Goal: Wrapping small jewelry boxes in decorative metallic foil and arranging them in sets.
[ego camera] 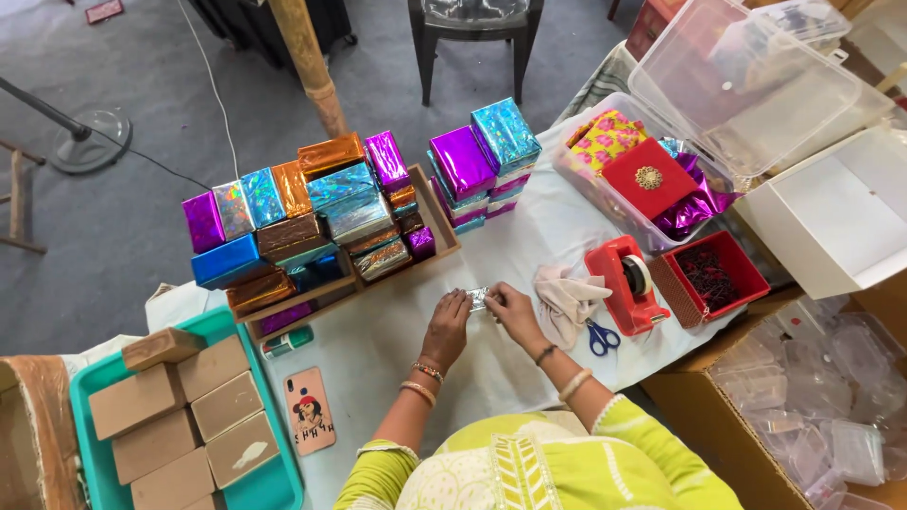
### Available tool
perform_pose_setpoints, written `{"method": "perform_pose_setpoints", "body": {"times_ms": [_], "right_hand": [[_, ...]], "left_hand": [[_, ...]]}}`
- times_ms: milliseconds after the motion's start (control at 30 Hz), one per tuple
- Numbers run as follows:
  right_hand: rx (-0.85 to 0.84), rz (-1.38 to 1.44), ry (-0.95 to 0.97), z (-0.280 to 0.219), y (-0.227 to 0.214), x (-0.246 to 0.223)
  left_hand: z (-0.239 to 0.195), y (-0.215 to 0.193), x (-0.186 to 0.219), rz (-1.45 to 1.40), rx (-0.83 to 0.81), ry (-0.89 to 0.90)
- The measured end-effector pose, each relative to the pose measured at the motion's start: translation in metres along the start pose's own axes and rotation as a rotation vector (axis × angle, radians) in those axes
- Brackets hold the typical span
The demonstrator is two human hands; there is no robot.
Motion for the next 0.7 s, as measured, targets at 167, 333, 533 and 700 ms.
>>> {"method": "perform_pose_setpoints", "body": {"times_ms": [167,333,533,700], "right_hand": [[-0.024,-0.040,0.047,0.019,0.021,0.007],[-0.014,-0.152,-0.007,0.026,0.023,0.009],[-0.018,-0.291,-0.134,0.023,0.020,-0.020],[-0.152,-0.289,0.055,0.025,0.019,-0.040]], "left_hand": [[0.000,-0.003,0.002,0.007,0.012,-0.001],[0.001,-0.003,0.003,-0.030,0.020,-0.020],[0.000,-0.001,0.003,-0.027,0.028,-0.027],[0.001,-0.001,0.005,-0.004,0.017,-0.020]]}}
Point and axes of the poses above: each hand's wrist, its own z-axis towards the middle knuckle, its own y-axis out of the palm, x = y × z, the point moved 6 cm from there along z, towards the middle knuckle, and after that the axes turned 1 degree about z, right-handed, at the moved point
